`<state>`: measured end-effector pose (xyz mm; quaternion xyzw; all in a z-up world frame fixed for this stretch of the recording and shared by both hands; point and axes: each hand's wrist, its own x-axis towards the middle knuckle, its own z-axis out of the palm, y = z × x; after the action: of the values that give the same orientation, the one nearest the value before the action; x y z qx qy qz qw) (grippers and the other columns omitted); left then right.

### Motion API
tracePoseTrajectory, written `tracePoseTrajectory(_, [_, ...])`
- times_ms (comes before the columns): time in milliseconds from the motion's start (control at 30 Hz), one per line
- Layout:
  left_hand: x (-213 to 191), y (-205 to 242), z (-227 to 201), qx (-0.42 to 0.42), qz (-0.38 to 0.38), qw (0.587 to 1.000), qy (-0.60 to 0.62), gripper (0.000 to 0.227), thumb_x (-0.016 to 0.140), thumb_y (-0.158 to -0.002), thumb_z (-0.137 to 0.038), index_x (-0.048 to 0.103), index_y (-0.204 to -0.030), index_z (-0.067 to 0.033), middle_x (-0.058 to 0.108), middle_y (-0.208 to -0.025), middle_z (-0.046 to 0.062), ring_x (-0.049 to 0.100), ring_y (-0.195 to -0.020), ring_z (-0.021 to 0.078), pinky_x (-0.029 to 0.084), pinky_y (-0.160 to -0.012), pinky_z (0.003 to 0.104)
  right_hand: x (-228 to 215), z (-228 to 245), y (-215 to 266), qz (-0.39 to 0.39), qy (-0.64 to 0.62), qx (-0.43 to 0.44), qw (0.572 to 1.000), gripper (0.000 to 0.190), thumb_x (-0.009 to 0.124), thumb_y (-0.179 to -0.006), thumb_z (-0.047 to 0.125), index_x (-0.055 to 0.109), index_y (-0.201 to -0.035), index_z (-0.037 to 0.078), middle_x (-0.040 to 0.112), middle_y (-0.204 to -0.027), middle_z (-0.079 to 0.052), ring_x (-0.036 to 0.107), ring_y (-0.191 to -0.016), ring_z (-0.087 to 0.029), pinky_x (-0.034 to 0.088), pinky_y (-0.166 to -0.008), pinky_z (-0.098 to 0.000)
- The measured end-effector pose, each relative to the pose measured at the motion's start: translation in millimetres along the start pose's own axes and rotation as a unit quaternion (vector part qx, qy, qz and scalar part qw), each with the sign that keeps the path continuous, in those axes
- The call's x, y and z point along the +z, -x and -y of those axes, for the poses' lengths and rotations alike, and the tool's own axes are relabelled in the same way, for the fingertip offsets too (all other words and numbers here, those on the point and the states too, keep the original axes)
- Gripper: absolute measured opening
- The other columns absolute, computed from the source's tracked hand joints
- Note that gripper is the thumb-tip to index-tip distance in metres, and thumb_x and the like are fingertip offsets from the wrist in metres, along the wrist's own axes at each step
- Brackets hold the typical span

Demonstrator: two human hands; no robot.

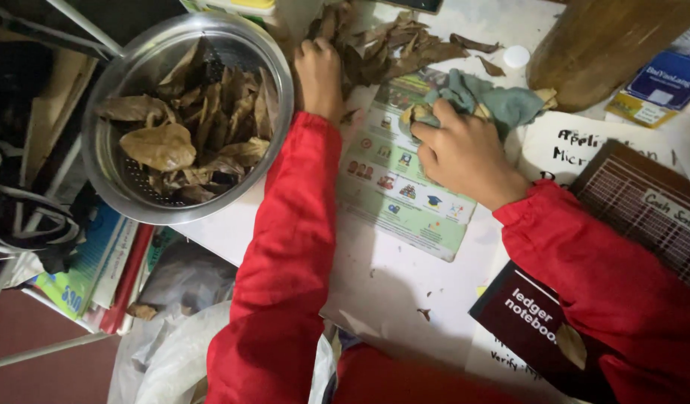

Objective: Cleaning dried leaves by rubbing each one with a cloth on a flat surface

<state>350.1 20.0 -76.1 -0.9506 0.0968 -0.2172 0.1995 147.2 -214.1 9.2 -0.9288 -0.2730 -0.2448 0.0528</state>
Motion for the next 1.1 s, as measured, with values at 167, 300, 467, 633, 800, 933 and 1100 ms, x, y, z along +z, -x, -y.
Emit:
tracePoseTrajectory(167, [-25, 34, 3, -0.087, -0.135, 0.947, 0.28, 0.095, 0.056, -0.09, 0.012, -0.001, -0.164, -0.0031, 0.064, -0.098, 0.016, 0.064, -0.081, 0.0344, 0.055, -0.071, 0.042, 2, 1, 1, -0.011, 0.022, 0.011, 1.0, 0.009, 0.062, -0.084, 0.015, 0.07, -0.085, 0.02, 0.053, -0.095, -0.01, 0.056, -0.048, -0.033, 0.044, -0.037, -0.0468])
tracePoseTrajectory(300, [-106, 67, 8, -0.099, -0.056, 0.879, 0.464, 0.168, 0.107, -0.048, -0.012, -0.015, -0.164, -0.0206, 0.07, -0.119, 0.03, 0.074, -0.079, 0.0334, 0.059, -0.075, 0.039, 4, 1, 2, -0.016, 0.034, 0.003, 0.999, 0.01, 0.062, -0.083, 0.015, 0.07, -0.086, 0.02, 0.054, -0.094, -0.009, 0.056, -0.048, -0.031, 0.044, -0.036, -0.0457])
tracePoseTrajectory(467, [-93, 78, 1, -0.098, -0.155, 0.784, 0.593, 0.041, 0.042, -0.099, 0.009, 0.033, -0.134, -0.011, 0.075, -0.091, 0.013, 0.075, -0.059, 0.0241, 0.065, -0.049, 0.034, 2, 2, 1, 0.013, 0.016, 0.025, 0.999, 0.008, 0.062, -0.085, 0.015, 0.069, -0.086, 0.019, 0.053, -0.095, -0.012, 0.057, -0.049, -0.037, 0.045, -0.038, -0.052])
tracePoseTrajectory(633, [-119, 92, 7, -0.06, -0.162, 0.794, 0.583, 0.023, 0.047, -0.093, 0.01, 0.05, -0.108, -0.0067, 0.066, -0.075, 0.013, 0.062, -0.055, 0.0282, 0.051, -0.05, 0.036, 3, 1, 1, -0.004, 0.023, 0.015, 1.0, 0.013, 0.062, -0.085, 0.014, 0.072, -0.09, 0.02, 0.054, -0.095, -0.011, 0.056, -0.047, -0.034, 0.044, -0.036, -0.0492])
tracePoseTrajectory(800, [-131, 105, -12, -0.049, -0.129, 0.835, 0.533, 0.021, 0.071, -0.094, -0.018, 0.058, -0.108, -0.0084, 0.062, -0.093, 0.014, 0.065, -0.075, 0.0334, 0.053, -0.064, 0.046, 2, 1, 0, -0.005, 0.03, 0.011, 0.999, 0.012, 0.062, -0.084, 0.015, 0.071, -0.089, 0.021, 0.054, -0.097, -0.011, 0.057, -0.049, -0.034, 0.045, -0.038, -0.0485])
tracePoseTrajectory(933, [-134, 118, -23, 0.023, -0.069, 0.912, 0.404, 0.035, 0.082, -0.08, -0.024, 0.071, -0.112, -0.0206, 0.054, -0.126, 0.01, 0.051, -0.115, 0.0402, 0.046, -0.099, 0.059, 16, -4, 2, 0.023, -0.019, 0.084, 0.996, 0.009, 0.063, -0.087, 0.023, 0.071, -0.092, 0.023, 0.057, -0.095, -0.008, 0.064, -0.059, -0.04, 0.052, -0.048, -0.0539])
tracePoseTrajectory(1100, [-180, 169, -14, 0.078, -0.071, 0.939, 0.327, 0.018, 0.076, -0.086, -0.018, 0.079, -0.1, -0.0285, 0.063, -0.113, 0.001, 0.05, -0.114, 0.0298, 0.047, -0.087, 0.041, 31, -37, 5, -0.08, -0.057, 0.112, 0.989, 0.006, 0.069, -0.088, 0.021, 0.073, -0.09, 0.017, 0.056, -0.085, -0.008, 0.07, -0.074, -0.04, 0.057, -0.059, -0.049])
